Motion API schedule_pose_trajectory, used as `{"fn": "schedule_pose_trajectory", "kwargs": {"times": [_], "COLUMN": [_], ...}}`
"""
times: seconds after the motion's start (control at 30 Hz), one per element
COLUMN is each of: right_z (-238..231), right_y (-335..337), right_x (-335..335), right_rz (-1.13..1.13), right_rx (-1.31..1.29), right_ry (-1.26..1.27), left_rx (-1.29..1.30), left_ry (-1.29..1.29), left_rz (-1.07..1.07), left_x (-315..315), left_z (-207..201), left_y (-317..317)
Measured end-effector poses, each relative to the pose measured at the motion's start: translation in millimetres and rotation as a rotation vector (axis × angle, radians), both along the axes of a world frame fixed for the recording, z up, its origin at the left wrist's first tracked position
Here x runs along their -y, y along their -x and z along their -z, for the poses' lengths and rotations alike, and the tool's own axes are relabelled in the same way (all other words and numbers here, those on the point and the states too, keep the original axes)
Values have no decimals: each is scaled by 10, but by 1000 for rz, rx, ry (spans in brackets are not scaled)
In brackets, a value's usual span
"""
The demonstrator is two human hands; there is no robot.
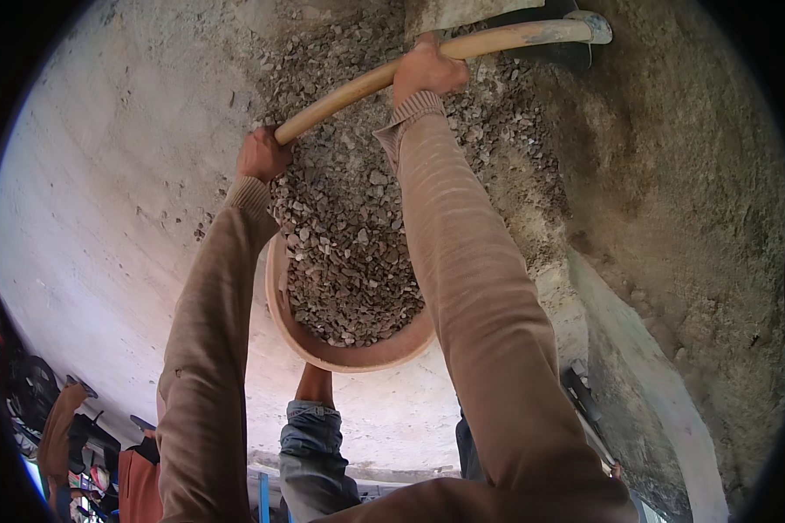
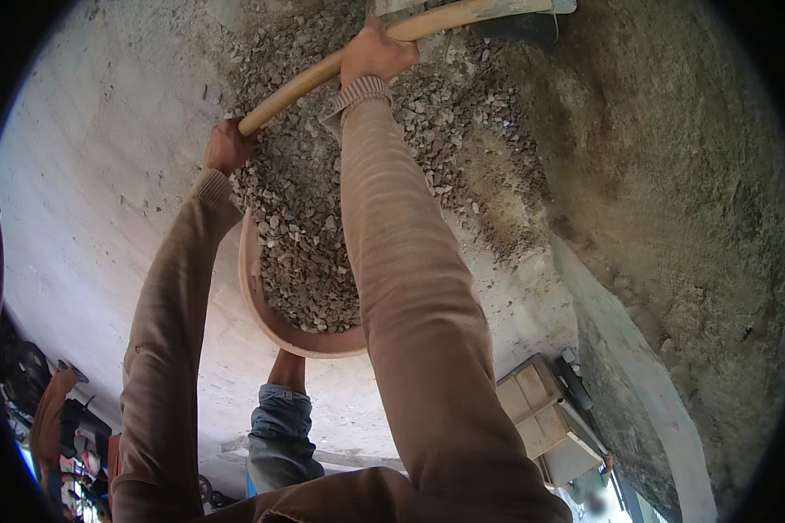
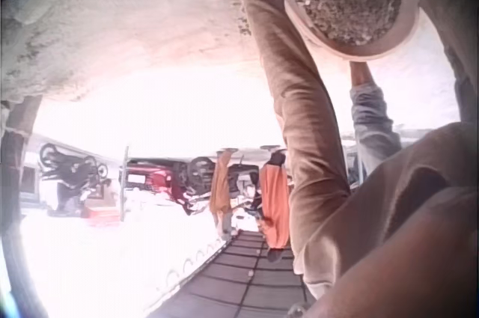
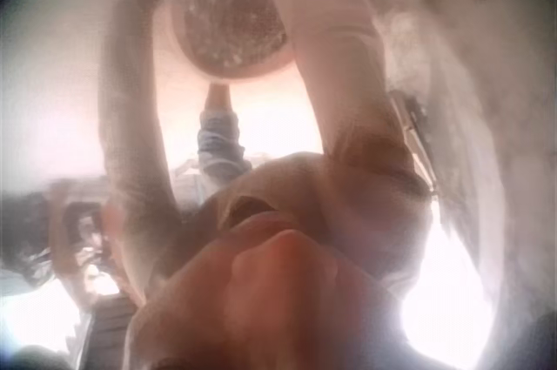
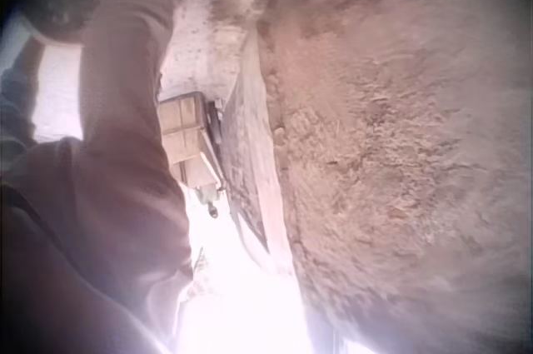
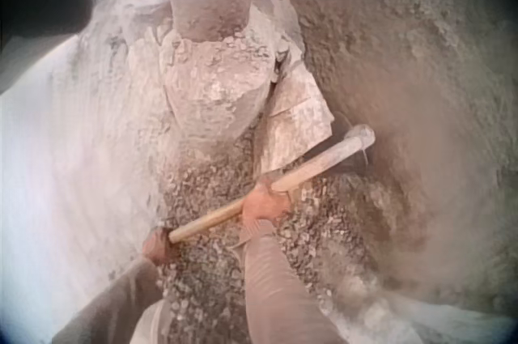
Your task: The person shovels gravel and dirt from the ground into a large tray using a hoe, then empties the tray into a wooden cart.
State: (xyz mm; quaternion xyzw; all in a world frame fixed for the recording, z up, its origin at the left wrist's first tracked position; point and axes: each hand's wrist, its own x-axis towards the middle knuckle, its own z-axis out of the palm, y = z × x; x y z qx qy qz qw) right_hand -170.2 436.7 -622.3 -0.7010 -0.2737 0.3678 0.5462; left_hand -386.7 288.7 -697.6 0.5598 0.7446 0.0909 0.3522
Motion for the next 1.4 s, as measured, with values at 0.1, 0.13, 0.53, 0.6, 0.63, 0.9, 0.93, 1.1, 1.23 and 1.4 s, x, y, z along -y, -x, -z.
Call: {"fn": "schedule_pose_trajectory", "kwargs": {"times": [0.1, 0.13, 0.53, 0.6, 0.63, 0.9, 0.93, 1.1, 1.23, 1.4], "right_z": [-47, -128, -941, -1255, -1317, -471, -465, -292, -772, -887], "right_y": [32, 131, 16, 135, 189, 605, 522, -420, -410, -440], "right_x": [81, 149, 2414, 2802, 2908, 1490, 1270, 1500, 1556, 1190], "right_rz": [18, 38, -182, -291, -310, -328, -407, -341, -521, -813], "right_rx": [-77, -150, -225, -197, -133, -102, -13, 272, 377, 550], "right_ry": [-38, 93, 510, 462, 422, 114, 135, 575, 680, 797], "left_rx": [-104, -165, -199, -204, -176, -13, 10, -5, 147, 307], "left_ry": [96, 70, 148, 163, 192, 134, 227, 361, 485, 589], "left_rz": [-76, -70, -123, -138, -138, -232, -260, -208, -338, -470], "left_x": [393, 566, 3138, 3574, 3698, 2078, 2014, 2536, 2703, 2311], "left_z": [-395, -543, -2067, -2104, -2046, -801, -804, -1263, -2019, -2794], "left_y": [-270, -224, -590, -496, -470, -148, -330, -1192, -1690, -1979]}}
